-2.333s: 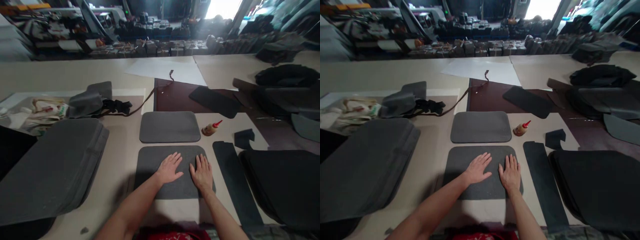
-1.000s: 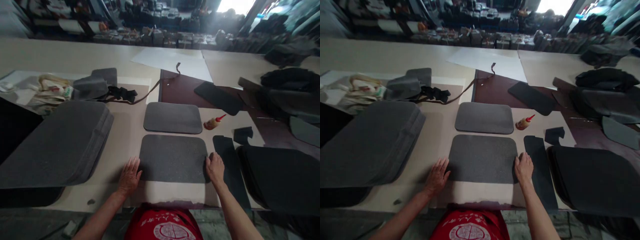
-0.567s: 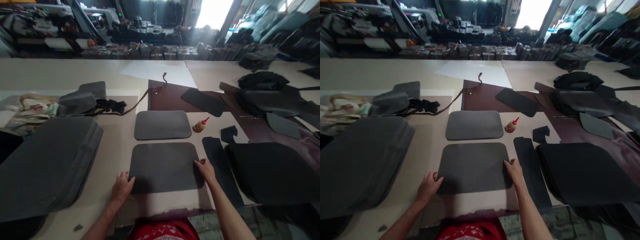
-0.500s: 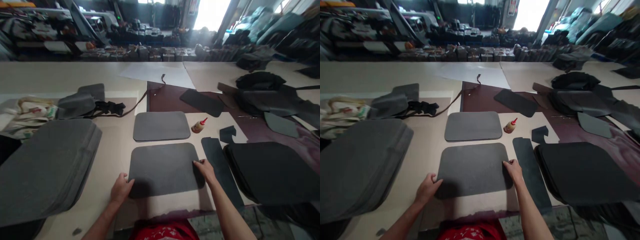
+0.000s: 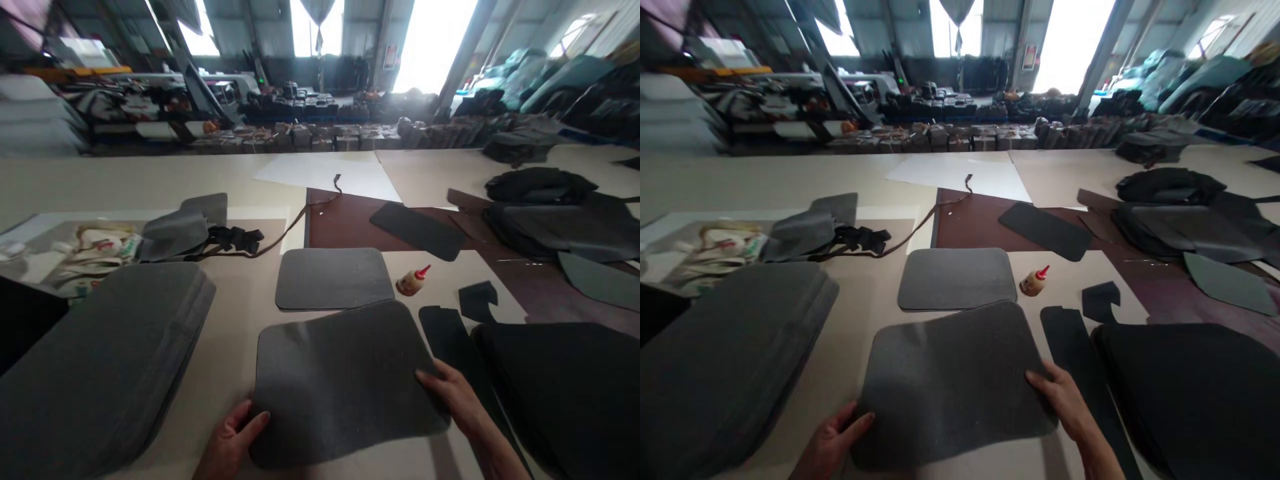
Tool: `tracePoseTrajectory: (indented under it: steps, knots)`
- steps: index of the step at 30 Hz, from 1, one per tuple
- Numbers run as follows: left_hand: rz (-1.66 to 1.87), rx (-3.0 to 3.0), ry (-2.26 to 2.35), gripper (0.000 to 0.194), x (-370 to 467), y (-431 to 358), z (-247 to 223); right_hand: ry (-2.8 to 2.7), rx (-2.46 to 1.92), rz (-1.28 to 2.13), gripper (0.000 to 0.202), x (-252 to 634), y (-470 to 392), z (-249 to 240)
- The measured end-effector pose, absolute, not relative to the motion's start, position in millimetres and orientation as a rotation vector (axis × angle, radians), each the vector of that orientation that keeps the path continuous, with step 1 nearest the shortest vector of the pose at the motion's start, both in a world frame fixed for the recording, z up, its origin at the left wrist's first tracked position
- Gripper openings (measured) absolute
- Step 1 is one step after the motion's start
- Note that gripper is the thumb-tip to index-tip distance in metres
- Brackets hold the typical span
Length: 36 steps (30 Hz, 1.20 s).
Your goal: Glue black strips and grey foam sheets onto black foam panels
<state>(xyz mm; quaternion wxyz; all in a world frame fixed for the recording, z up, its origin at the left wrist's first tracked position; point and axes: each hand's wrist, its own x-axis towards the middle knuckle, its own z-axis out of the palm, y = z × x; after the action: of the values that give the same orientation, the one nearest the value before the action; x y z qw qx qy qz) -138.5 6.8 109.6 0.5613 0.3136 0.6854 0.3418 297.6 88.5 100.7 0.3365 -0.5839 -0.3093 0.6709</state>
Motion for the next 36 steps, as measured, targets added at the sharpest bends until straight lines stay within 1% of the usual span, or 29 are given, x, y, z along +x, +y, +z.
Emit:
tracePoseTrajectory:
  steps: [4, 7, 11, 14, 16, 19, 22, 27, 28, 32, 36]
  knots:
    - [0.892, 0.886, 1.608, 0.05, -148.5, 52.0, 145.1, -0.809, -1.473, 1.601, 0.058, 294.1, 149.9, 121.5]
    - [0.999, 1.025, 1.678, 0.05, -157.4, 115.5, 150.3, -0.872, -1.451, 1.368, 0.059, 282.3, 216.5, 121.9]
    - [1.012, 1.213, 1.833, 0.046, -160.1, 208.0, 126.6, -1.023, -1.576, 1.053, 0.047, 258.7, 300.1, 106.1]
    - [0.97, 1.231, 1.919, 0.039, -154.7, 256.7, 96.4, -1.102, -1.69, 0.953, 0.041, 246.1, 339.8, 84.1]
    - [0.922, 1.241, 1.987, 0.035, -150.6, 273.9, 75.5, -1.137, -1.762, 0.924, 0.037, 243.9, 354.0, 67.2]
    - [0.838, 1.258, 2.091, 0.035, -147.7, 281.9, 49.6, -1.207, -1.899, 0.843, 0.029, 249.0, 362.6, 45.3]
    - [0.759, 1.274, 2.165, 0.034, -150.2, 281.2, 33.8, -1.292, -1.998, 0.74, 0.024, 258.5, 363.4, 32.5]
    - [0.674, 1.296, 2.298, 0.028, -156.6, 283.4, 22.9, -1.433, -2.036, 0.544, 0.03, 263.1, 360.1, 28.7]
    - [0.68, 1.298, 2.35, 0.03, -156.6, 283.8, 21.6, -1.469, -2.013, 0.507, 0.033, 260.3, 358.0, 29.4]
    - [0.698, 1.341, 2.459, 0.05, -150.3, 280.1, 15.8, -1.645, -1.847, 0.38, 0.038, 237.6, 329.4, 28.0]
    - [0.683, 1.394, 2.374, 0.055, -144.0, 275.7, 8.7, -1.754, -1.567, 0.223, 0.043, 216.9, 263.4, 7.3]
